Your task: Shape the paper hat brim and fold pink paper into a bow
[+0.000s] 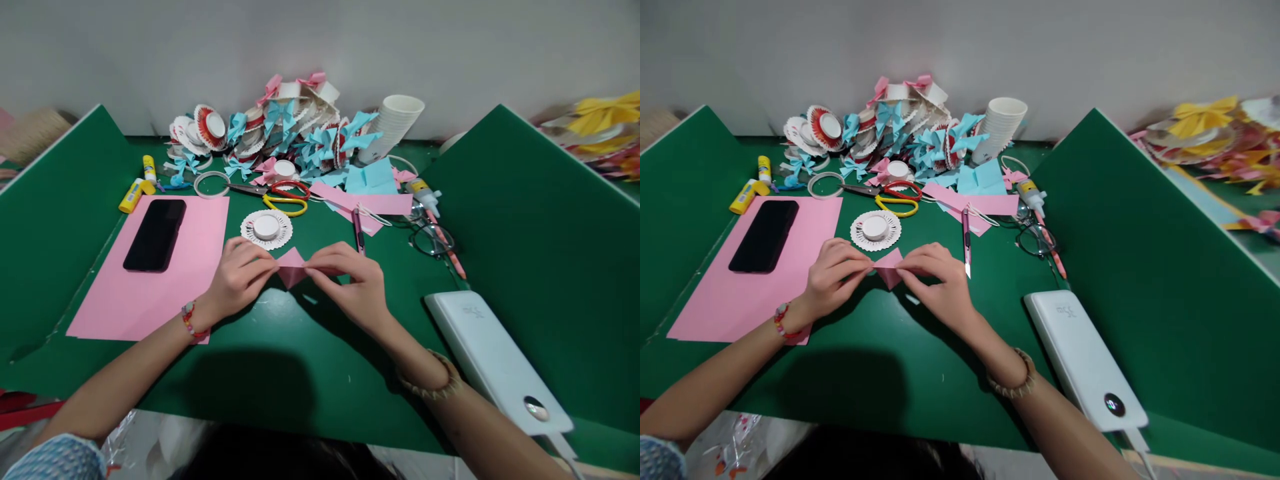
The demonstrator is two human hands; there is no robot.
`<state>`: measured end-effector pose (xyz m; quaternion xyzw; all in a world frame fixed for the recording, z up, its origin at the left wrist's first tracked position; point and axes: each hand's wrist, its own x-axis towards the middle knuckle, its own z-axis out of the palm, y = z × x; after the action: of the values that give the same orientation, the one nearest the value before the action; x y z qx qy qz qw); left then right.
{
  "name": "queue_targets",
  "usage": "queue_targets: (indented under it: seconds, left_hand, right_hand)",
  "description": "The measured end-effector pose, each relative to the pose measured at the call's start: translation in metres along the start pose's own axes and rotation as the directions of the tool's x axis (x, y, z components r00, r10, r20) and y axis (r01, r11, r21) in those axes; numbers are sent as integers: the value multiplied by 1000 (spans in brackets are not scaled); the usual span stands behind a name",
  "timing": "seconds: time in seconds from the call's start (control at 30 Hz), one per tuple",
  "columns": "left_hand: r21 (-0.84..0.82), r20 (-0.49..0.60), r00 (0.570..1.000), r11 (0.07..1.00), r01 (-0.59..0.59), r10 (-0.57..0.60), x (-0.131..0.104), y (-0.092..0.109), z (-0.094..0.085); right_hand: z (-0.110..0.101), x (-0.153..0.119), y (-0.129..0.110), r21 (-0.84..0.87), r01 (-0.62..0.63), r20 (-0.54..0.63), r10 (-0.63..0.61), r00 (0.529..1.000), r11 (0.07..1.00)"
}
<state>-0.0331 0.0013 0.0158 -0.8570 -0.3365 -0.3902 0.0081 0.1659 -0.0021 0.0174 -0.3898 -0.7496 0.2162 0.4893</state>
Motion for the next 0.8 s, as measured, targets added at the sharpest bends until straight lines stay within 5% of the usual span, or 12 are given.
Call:
queue_targets:
  seconds: [0.2, 0.33, 0.43, 0.53, 0.67, 0.8]
  left_hand:
    - [89, -69, 998, 996, 11, -5, -2, -13, -4]
    - [143, -172, 985, 989, 29, -4, -2, -16, -2]
    - [146, -209, 978, 988, 49, -17, -2, -13, 1]
    - [117, -131, 990, 992, -38, 53, -2, -8, 1]
    - [104, 1, 985, 979, -173, 173, -2, -8, -3]
    - [-4, 32, 997, 998, -64, 64, -1, -10, -4]
  right_hand:
    - [-8, 5, 11, -92, 9, -69, -16, 998, 996]
    - [-9, 5, 25, -36, -226, -187, 216, 958, 973]
    - [-3, 4, 26, 231, -443, 3, 455, 891, 866]
    - [6, 1, 22, 411, -549, 250, 489, 835, 727]
    - [12, -3, 23, 517, -581, 211, 564, 798, 629]
    - [11, -3, 24, 521, -603, 214, 591, 778, 605]
